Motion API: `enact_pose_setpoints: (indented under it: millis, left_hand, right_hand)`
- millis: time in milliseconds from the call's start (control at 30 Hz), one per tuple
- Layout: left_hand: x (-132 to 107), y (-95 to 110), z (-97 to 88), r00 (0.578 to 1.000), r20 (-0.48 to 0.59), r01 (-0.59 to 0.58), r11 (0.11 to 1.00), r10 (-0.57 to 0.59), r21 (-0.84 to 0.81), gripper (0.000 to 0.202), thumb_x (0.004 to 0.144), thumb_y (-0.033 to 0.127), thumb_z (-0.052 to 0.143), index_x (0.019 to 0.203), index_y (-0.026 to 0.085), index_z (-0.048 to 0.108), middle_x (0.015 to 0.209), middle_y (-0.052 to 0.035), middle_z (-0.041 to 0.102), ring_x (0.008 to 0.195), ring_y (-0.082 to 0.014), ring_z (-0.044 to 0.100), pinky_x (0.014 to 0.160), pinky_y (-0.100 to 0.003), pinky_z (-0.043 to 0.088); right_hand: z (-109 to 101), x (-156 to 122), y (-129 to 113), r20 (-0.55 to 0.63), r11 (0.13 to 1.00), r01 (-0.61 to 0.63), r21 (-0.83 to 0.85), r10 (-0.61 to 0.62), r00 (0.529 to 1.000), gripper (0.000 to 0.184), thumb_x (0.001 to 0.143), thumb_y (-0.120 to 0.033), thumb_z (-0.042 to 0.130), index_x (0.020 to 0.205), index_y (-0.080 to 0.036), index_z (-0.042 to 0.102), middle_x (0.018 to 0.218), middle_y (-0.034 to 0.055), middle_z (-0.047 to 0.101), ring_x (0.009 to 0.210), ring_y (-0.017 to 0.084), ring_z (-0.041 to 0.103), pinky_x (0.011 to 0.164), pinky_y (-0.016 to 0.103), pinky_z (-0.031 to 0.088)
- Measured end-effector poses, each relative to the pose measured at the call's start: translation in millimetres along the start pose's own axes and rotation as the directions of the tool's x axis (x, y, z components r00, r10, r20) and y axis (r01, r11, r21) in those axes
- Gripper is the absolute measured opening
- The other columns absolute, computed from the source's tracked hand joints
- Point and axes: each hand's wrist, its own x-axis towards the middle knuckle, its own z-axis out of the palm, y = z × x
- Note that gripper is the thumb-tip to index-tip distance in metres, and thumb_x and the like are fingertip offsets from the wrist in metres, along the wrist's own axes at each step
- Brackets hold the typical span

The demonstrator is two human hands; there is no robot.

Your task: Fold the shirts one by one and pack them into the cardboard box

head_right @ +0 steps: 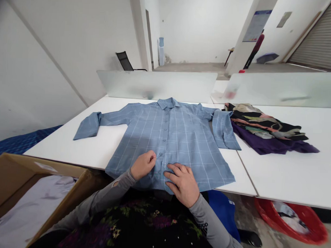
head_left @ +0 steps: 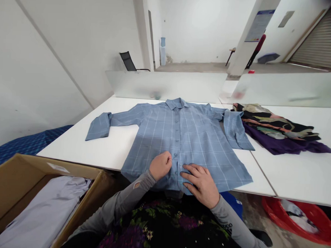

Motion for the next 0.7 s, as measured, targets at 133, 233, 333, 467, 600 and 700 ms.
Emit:
enact_pose_setpoints:
  millis: [133,233,333,467,600,700]
  left_hand:
    - [2,-9,-3.5,0.999,0.011,-0.030,0.974,0.034,-0.223,0.011,0.086,0.021,0.043,0.076,0.020,0.048,0.067,0.0031,0.051,0.066,-0.0130,0.049,0.066,-0.025,0.036]
    - [1,-11,-3.2,1.000,-0.002,-0.025,0.951,0.026,-0.308,0.012,0.086,0.024,0.043,0.076,0.020,0.048,0.065,0.0039,0.049,0.064,-0.0122,0.047,0.064,-0.024,0.036]
    - [-1,-11,-3.3,0.999,0.031,0.004,0.890,0.011,-0.455,0.013,0.087,0.028,0.043,0.078,0.019,0.047,0.061,0.0055,0.048,0.054,-0.0104,0.046,0.058,-0.023,0.036]
    - [-2,-13,-4.3,0.997,0.071,0.015,0.778,0.038,-0.628,0.018,0.089,0.035,0.044,0.080,0.019,0.045,0.058,0.0074,0.047,0.044,-0.0079,0.044,0.050,-0.022,0.036]
    - [-2,-12,-3.9,0.998,0.059,0.011,0.785,0.033,-0.620,0.018,0.089,0.034,0.044,0.080,0.019,0.046,0.058,0.0074,0.047,0.044,-0.0079,0.044,0.050,-0.021,0.036]
    - [-2,-11,-3.5,0.999,0.035,-0.008,0.828,0.033,-0.560,0.015,0.089,0.030,0.043,0.080,0.019,0.047,0.057,0.0071,0.047,0.047,-0.0086,0.044,0.053,-0.022,0.036]
  right_hand:
    - [0,1,-1,0.014,1.000,-0.001,-0.013,0.001,1.000,0.032,0.092,-0.036,0.053,0.122,-0.032,0.063,0.137,0.0035,0.054,0.121,0.026,0.044,0.093,0.041,0.034]
    - [0,1,-3,0.031,0.999,0.000,-0.036,0.001,1.000,0.037,0.092,-0.034,0.053,0.129,-0.036,0.058,0.139,0.0028,0.052,0.122,0.027,0.044,0.093,0.043,0.034]
    - [-4,3,-6,0.034,0.999,-0.026,-0.020,0.027,0.999,0.037,0.092,-0.038,0.054,0.128,-0.037,0.058,0.138,0.0028,0.053,0.121,0.027,0.045,0.092,0.043,0.036]
    - [-8,21,-5,-0.002,0.983,-0.155,0.097,0.156,0.988,0.038,0.095,-0.044,0.045,0.123,-0.025,0.062,0.117,0.0090,0.064,0.104,0.023,0.055,0.085,0.038,0.043]
    - [-1,55,-1,0.047,0.919,-0.287,0.271,0.285,0.957,0.033,0.092,-0.038,0.049,0.110,-0.016,0.066,0.084,0.0060,0.065,0.079,0.018,0.060,0.073,0.031,0.046]
    - [4,75,-1,0.206,0.803,-0.376,0.462,0.315,0.927,0.020,0.083,-0.035,0.059,0.088,-0.017,0.064,0.062,-0.0024,0.055,0.059,0.012,0.052,0.057,0.025,0.041]
